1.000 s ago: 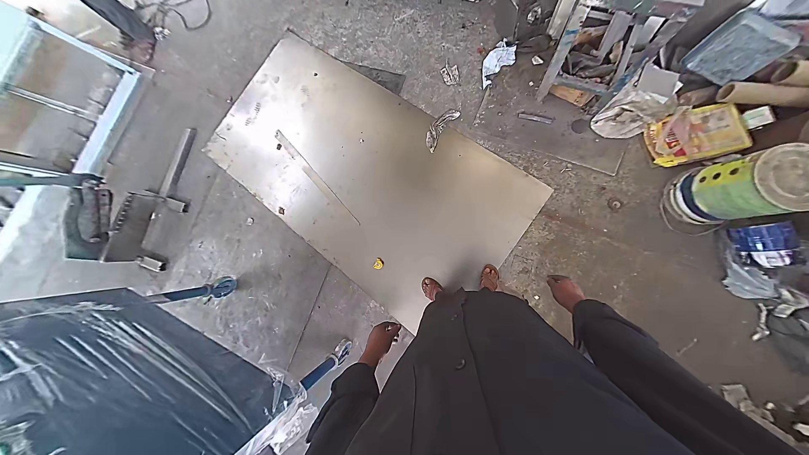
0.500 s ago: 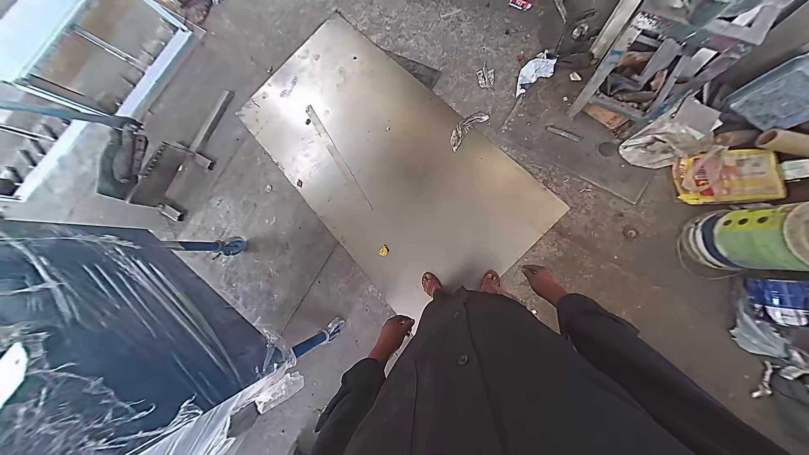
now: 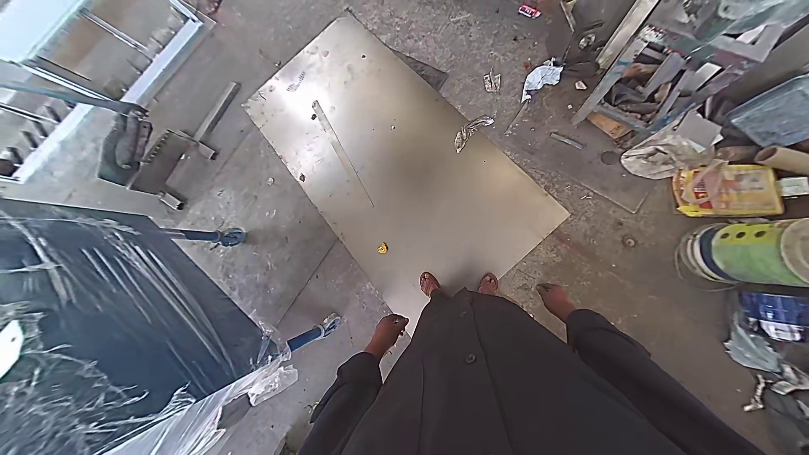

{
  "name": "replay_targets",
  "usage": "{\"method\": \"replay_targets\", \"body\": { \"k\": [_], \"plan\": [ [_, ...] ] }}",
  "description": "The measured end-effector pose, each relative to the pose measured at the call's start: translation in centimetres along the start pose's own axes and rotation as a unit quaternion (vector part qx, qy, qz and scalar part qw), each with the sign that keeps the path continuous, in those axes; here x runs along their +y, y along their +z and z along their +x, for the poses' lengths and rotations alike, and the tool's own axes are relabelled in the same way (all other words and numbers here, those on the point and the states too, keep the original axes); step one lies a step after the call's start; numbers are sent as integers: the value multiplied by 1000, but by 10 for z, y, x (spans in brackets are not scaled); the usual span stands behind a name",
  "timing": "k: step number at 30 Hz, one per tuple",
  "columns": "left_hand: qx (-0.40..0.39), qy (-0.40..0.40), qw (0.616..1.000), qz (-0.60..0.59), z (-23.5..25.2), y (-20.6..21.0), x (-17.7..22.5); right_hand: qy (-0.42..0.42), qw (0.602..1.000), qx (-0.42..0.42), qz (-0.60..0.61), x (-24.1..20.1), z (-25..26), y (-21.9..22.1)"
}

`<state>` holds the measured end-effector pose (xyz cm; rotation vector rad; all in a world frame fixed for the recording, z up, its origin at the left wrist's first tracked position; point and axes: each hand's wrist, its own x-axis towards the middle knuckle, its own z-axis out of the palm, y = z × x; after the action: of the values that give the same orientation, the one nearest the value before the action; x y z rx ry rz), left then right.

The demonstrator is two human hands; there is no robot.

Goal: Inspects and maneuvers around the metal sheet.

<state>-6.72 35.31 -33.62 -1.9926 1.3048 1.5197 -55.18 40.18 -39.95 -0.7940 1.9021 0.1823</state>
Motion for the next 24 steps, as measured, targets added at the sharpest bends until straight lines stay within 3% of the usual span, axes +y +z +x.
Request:
{"method": "replay_targets", "body": {
  "k": [10, 24],
  "plan": [
    [-2, 29, 999, -26, 7, -2, 6, -29, 999, 6, -24, -22, -2, 2],
    [6, 11, 999, -37, 18, 6, -29, -68, 997, 20, -17, -25, 23, -3]
  ]
}}
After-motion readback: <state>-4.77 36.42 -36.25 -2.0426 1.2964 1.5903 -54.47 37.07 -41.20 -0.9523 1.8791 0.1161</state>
